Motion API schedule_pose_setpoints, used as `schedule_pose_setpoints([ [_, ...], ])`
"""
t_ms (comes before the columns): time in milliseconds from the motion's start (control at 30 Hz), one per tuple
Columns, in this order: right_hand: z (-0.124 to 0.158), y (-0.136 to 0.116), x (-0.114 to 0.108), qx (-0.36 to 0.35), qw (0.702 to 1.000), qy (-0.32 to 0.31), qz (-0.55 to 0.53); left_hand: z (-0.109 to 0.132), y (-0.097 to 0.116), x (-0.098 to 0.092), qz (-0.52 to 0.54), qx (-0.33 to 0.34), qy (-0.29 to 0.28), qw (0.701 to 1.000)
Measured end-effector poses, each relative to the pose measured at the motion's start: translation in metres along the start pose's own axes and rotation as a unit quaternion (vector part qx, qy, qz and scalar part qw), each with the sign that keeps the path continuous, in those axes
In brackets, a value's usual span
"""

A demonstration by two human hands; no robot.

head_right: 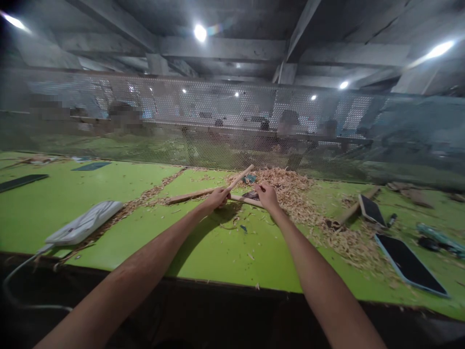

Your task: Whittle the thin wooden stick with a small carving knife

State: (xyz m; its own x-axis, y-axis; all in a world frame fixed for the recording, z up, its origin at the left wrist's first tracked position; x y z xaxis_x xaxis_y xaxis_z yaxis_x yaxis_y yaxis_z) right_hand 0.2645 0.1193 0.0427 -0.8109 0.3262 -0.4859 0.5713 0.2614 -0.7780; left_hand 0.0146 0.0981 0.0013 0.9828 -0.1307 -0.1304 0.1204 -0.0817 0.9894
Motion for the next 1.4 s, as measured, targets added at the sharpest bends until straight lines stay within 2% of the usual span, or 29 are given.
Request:
schedule_pose_setpoints([
  [67, 0.002, -0.01, 0.004, -0.029, 0.998, -0.007, 0.055, 0.001, -0.003, 0.005, 0.013, -0.017, -0.015, 1.0],
  [167, 0.009, -0.014, 0.02, -0.042, 0.992, -0.052, 0.104, 0.004, -0.001, 0.019, 0.055, -0.018, -0.055, 0.997],
  [300, 0.018, -0.017, 0.038, -0.085, 0.987, -0.109, 0.085, 0.007, 0.002, 0.033, 0.102, -0.016, -0.096, 0.99],
  [433, 0.019, -0.018, 0.043, -0.113, 0.982, -0.135, 0.071, 0.007, 0.003, 0.031, 0.12, -0.014, -0.083, 0.989],
  [600, 0.02, -0.021, 0.046, -0.129, 0.978, -0.133, 0.098, 0.007, 0.01, 0.028, 0.099, 0.016, -0.064, 0.993],
  [833, 0.024, -0.022, 0.053, -0.15, 0.974, -0.103, 0.136, 0.01, 0.017, 0.026, -0.013, 0.023, -0.063, 0.998],
  [1067, 0.026, -0.017, 0.052, -0.145, 0.976, -0.119, 0.113, 0.018, 0.022, 0.024, -0.018, 0.02, -0.076, 0.997],
  [1233, 0.027, -0.017, 0.053, -0.154, 0.977, -0.114, 0.092, 0.015, 0.02, 0.026, -0.014, 0.012, -0.085, 0.996],
  [1400, 0.028, -0.017, 0.058, -0.157, 0.978, -0.12, 0.066, 0.009, 0.016, 0.023, -0.084, 0.021, -0.054, 0.995],
])
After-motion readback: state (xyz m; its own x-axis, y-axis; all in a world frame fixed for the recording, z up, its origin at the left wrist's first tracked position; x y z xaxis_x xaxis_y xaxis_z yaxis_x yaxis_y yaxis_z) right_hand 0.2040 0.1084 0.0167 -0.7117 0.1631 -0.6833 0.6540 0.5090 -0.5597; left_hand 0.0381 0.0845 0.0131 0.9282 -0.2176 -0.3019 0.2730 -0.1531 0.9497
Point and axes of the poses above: each hand's wrist, its own z-axis away from the middle knuckle, its own x-axis out of the palm, y = z × x, the point moved 9 cm from there along -z, towards the middle knuckle, and after that the axes turned 3 degrees about x, right-handed, at the moved point
